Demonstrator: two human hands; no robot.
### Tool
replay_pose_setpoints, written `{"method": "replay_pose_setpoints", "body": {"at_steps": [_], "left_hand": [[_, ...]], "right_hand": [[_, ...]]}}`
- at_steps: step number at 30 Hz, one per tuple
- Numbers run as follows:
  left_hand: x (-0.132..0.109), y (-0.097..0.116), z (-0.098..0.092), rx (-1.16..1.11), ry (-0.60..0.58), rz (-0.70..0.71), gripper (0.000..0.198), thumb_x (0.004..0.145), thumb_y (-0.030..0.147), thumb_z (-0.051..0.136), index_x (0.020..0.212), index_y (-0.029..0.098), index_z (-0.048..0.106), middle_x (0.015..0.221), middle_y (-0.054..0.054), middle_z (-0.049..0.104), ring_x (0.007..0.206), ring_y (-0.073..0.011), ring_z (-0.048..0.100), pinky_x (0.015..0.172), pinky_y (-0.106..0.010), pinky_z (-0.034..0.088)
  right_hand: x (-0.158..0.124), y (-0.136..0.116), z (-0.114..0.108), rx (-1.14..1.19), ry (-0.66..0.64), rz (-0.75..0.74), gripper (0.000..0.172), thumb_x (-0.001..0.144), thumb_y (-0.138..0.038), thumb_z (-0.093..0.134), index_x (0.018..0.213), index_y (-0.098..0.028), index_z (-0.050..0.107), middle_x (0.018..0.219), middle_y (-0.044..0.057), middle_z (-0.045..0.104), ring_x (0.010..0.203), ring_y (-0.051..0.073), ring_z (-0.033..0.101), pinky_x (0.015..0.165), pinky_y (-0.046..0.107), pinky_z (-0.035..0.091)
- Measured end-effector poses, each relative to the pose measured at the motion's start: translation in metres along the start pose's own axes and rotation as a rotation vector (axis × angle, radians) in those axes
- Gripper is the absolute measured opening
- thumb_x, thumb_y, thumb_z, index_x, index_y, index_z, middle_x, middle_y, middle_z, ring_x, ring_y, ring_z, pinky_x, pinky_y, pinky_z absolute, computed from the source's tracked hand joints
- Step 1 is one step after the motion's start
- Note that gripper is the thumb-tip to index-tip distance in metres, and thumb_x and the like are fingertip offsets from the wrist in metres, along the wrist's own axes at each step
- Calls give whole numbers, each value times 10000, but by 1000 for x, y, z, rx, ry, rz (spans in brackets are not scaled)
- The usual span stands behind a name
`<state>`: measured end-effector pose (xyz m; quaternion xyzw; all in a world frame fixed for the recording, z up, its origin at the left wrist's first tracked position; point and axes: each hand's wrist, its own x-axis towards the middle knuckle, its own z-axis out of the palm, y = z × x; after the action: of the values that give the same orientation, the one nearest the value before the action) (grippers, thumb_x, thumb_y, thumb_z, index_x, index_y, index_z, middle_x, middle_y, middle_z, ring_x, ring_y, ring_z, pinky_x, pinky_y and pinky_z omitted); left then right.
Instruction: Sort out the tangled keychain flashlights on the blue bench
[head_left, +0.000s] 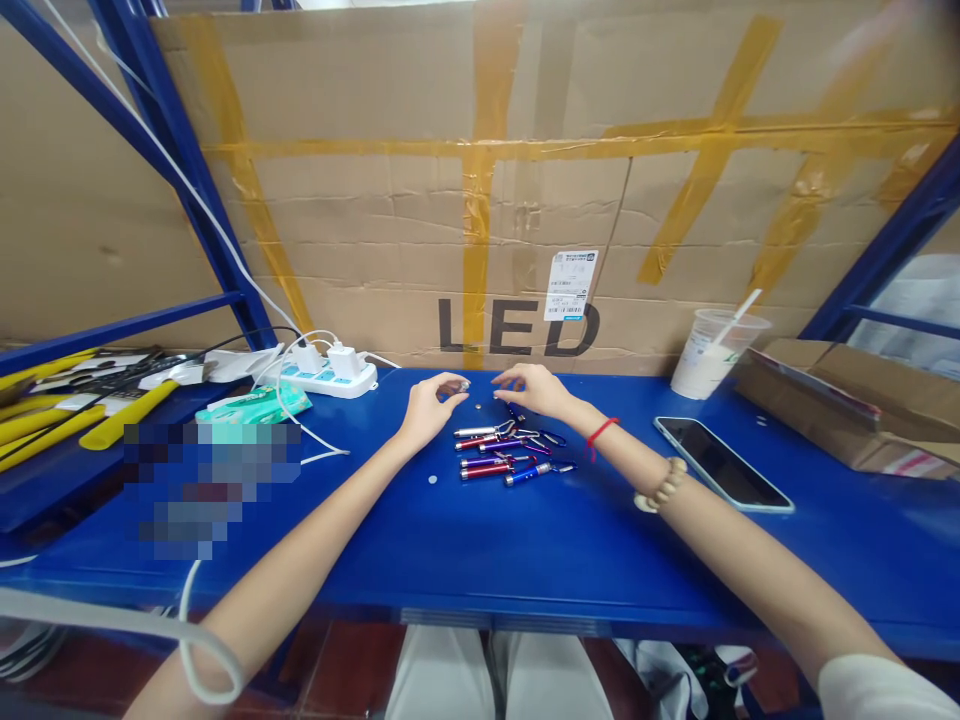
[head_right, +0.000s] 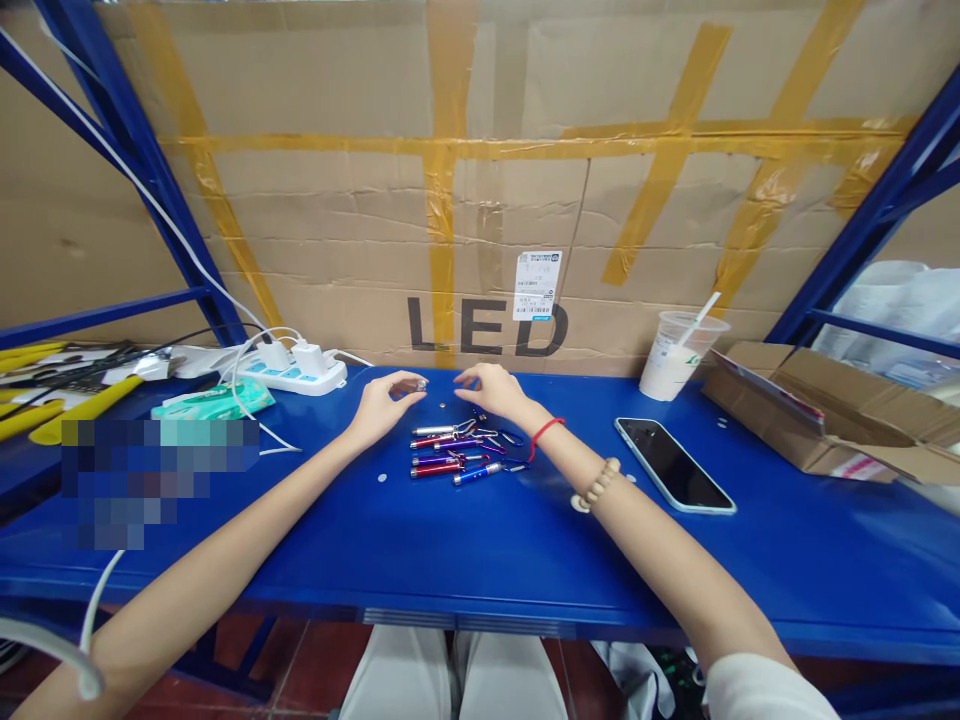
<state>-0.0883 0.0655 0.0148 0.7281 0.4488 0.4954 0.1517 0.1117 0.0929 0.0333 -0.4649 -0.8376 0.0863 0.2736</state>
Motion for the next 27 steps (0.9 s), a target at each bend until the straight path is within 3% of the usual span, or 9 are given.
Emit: {"method": "replay_pose_setpoints", "body": {"at_steps": [3, 8, 12, 15, 18, 27], "left_hand": [[0, 1, -1, -19, -17, -24, 162, 735, 146, 630, 887, 162, 683, 871, -56, 732, 833, -191, 681, 787, -327, 530], [-1, 6, -1, -71, -72, -36, 173, 721, 123, 639, 883, 156, 689, 890, -54, 732, 844, -181, 681, 834, -323, 527], [-1, 8, -2, -70, -85, -46, 175, 706, 140, 664, 877, 153, 697, 879, -55, 734, 826, -176, 680, 811, -310, 533], [-2, 10, -2, -43, -124, -69, 201, 679, 177, 699, 878, 149, 707, 858, -59, 736, 747, -171, 678, 737, -289, 539], [-4, 11, 0, -37, -174, -98, 237, 659, 216, 717, 886, 147, 717, 844, -63, 737, 644, -159, 664, 656, -273, 530], [-11, 20, 5, -92, -203, -109, 239, 648, 270, 718, 851, 144, 733, 821, -65, 741, 601, -153, 644, 590, -249, 498]], "right_hand": [[11, 7, 16, -97, -78, -20, 199, 746, -347, 674, 908, -246, 735, 919, 39, 693, 738, 155, 628, 609, 242, 450], [17, 1, 36, -33, -94, -55, 120, 759, -303, 669, 807, -229, 750, 892, 39, 701, 784, 164, 640, 653, 239, 459], [15, -5, 29, 41, -38, -3, 150, 713, -291, 711, 792, -167, 743, 760, 45, 722, 700, 162, 663, 634, 230, 495], [4, -14, 18, 242, 187, 41, 195, 721, -318, 693, 805, -150, 741, 767, 60, 732, 717, 187, 682, 651, 251, 524], [-12, -26, 12, 370, 344, -33, 148, 714, -299, 689, 769, -173, 744, 792, 55, 735, 737, 204, 683, 682, 287, 534], [-32, -36, -1, 323, 217, -158, 114, 746, -218, 632, 721, -155, 725, 752, 64, 717, 658, 154, 653, 606, 258, 518]]}}
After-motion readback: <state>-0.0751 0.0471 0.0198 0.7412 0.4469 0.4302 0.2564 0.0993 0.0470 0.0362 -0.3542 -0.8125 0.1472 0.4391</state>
